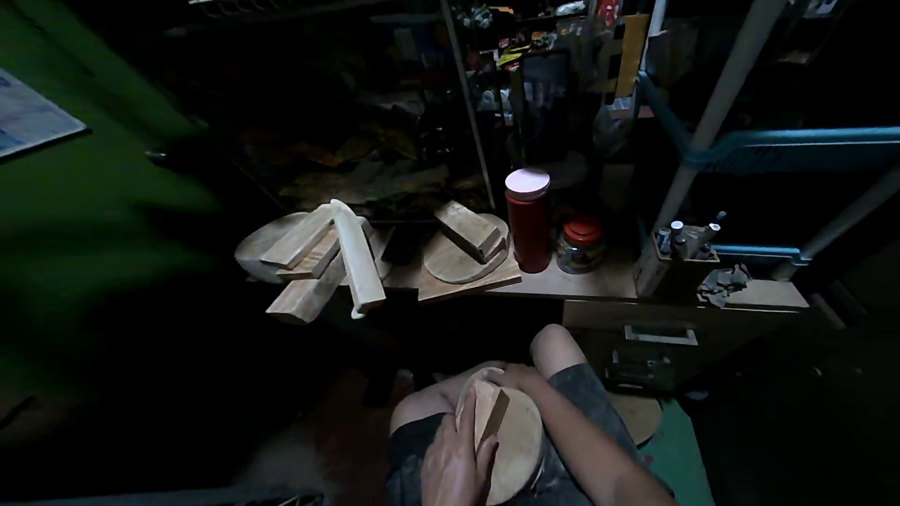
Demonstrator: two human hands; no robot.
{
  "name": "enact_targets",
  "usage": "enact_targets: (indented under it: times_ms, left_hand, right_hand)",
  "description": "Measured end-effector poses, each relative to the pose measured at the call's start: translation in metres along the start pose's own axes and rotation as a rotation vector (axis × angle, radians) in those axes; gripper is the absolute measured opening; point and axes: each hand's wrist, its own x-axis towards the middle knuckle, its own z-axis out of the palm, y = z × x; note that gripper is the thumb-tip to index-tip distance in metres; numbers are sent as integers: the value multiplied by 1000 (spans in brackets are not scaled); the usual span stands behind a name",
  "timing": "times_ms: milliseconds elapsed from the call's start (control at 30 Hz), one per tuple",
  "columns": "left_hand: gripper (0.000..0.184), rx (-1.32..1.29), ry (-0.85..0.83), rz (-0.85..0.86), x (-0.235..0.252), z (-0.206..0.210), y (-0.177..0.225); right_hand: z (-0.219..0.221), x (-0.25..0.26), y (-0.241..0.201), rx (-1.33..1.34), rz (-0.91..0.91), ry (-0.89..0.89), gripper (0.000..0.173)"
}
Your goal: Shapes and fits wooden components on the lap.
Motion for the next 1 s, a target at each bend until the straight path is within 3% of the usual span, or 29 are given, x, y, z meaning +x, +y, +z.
enact_targets:
  times_ms: [267,467,633,700,867,933,1000]
  left_hand:
    - [80,48,-19,-42,44,0,14]
    - [81,75,-20,-50,62,-3,20]
    - [82,77,49,25,39,6,17]
    - [82,65,-8,13,25,3,20]
    - [80,25,0,37,4,4,16]
    - [79,27,0,36,7,5,16]
    - [79,33,-25,21,18,3,18]
  right_hand:
    - [0,-4,6,-40,-150,0,47]
    - [1,-8,6,1,-117,26,53]
    - [13,5,19,18,-168,89,48]
    - [8,-9,11,74,-162,87,45]
    - [-2,-15,-4,13,-46,22,71]
    - [-3,-18,-3,26,-45,8,66]
    - [2,-12,8,126,-117,53,51]
